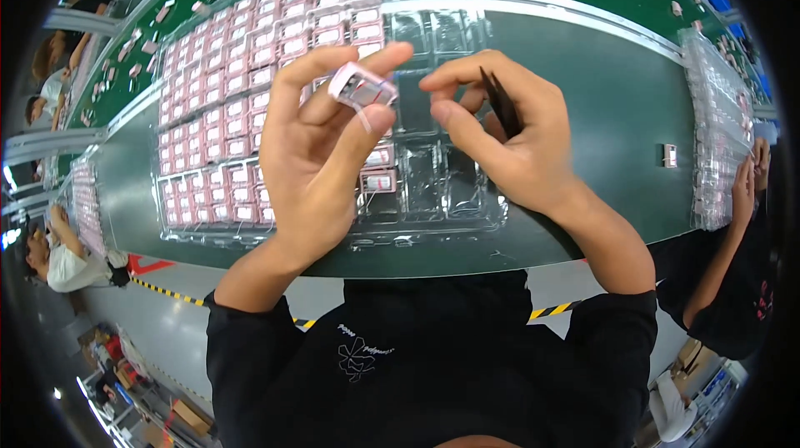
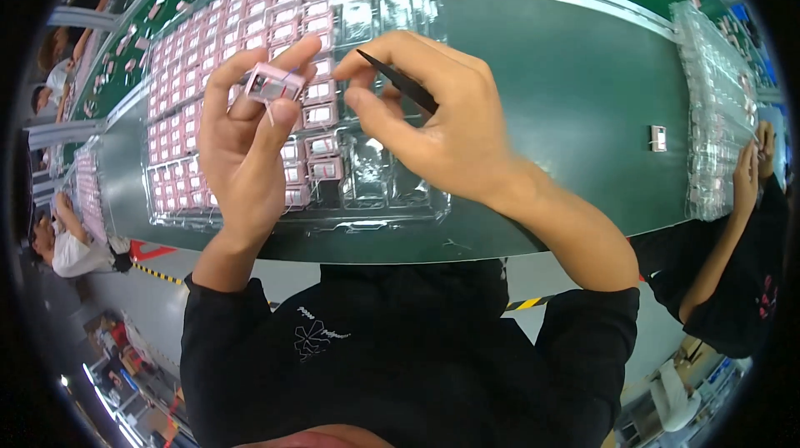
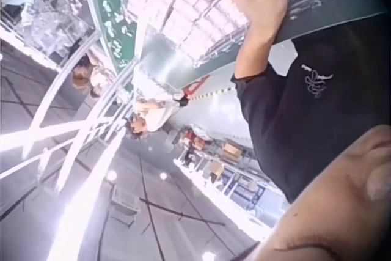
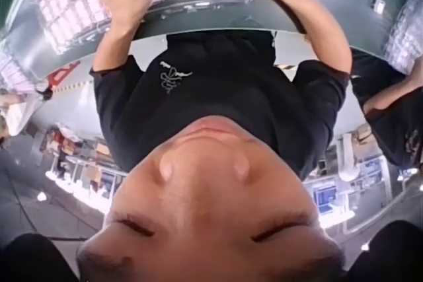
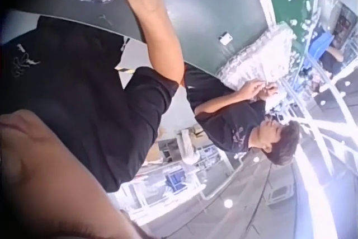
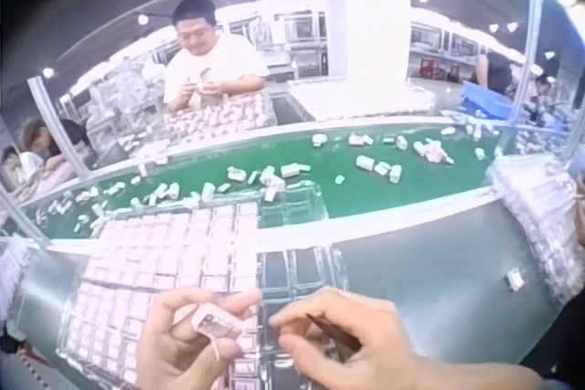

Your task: The person assembles small electronic components into plastic housings by hand, taking components from a tray and inserting them into the housings.

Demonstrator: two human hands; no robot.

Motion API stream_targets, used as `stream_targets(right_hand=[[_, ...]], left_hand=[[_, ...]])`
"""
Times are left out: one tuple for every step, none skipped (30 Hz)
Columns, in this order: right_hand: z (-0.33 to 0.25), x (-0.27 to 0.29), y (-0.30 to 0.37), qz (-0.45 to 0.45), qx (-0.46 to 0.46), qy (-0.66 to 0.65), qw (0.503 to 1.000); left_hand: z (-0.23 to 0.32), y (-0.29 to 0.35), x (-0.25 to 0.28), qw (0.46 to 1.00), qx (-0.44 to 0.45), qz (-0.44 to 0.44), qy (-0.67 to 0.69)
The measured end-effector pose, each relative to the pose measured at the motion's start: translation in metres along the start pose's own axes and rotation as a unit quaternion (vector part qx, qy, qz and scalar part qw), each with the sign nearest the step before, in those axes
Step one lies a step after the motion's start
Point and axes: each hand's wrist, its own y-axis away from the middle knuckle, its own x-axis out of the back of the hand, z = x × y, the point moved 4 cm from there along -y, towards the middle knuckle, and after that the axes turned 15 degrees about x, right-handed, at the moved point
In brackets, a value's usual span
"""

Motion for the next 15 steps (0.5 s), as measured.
stream_targets(right_hand=[[-0.002,-0.005,0.000,-0.001,0.001,-0.040,0.999],[-0.005,-0.010,-0.001,-0.002,0.003,-0.078,0.997],[-0.003,-0.016,0.002,0.013,0.027,-0.130,0.991],[0.000,-0.020,0.002,0.022,0.043,-0.127,0.991],[0.000,-0.021,0.002,0.030,0.059,-0.123,0.990],[-0.003,-0.023,0.004,0.043,0.037,-0.113,0.992],[-0.005,-0.021,0.003,0.030,0.051,-0.076,0.995],[-0.009,-0.018,0.000,0.017,0.067,-0.039,0.997],[-0.013,-0.017,-0.002,0.032,0.052,-0.006,0.998],[-0.015,-0.015,0.001,0.027,0.009,0.025,0.999],[-0.015,-0.012,0.002,0.022,-0.033,0.055,0.998],[-0.020,-0.008,-0.001,0.022,-0.008,0.073,0.997],[-0.019,-0.007,0.000,0.020,-0.009,0.077,0.997],[-0.017,-0.009,0.002,-0.018,0.003,0.095,0.995],[-0.015,-0.009,0.001,-0.056,0.019,0.113,0.992]], left_hand=[[0.001,-0.001,-0.001,1.000,0.017,-0.004,0.010],[-0.003,-0.004,0.000,1.000,0.002,-0.012,0.028],[-0.006,-0.003,-0.001,1.000,0.014,-0.014,0.010],[-0.009,-0.003,-0.001,1.000,0.026,-0.016,-0.008],[-0.009,-0.003,-0.006,0.999,0.033,-0.029,0.024],[-0.008,-0.002,-0.004,0.999,0.040,-0.028,0.025],[-0.007,-0.002,-0.002,0.998,0.045,-0.027,0.025],[-0.004,-0.002,0.000,0.997,0.058,-0.035,0.030],[-0.001,-0.005,0.004,0.998,0.044,-0.052,-0.016],[0.002,-0.006,0.007,0.995,0.029,-0.067,-0.064],[0.011,-0.007,0.012,0.994,0.004,-0.045,-0.101],[0.023,-0.009,0.017,0.987,-0.042,-0.056,-0.146],[0.031,-0.011,0.023,0.976,-0.089,-0.065,-0.190],[0.036,-0.011,0.027,0.965,-0.129,-0.033,-0.226],[0.041,-0.011,0.033,0.947,-0.129,-0.023,-0.293]])
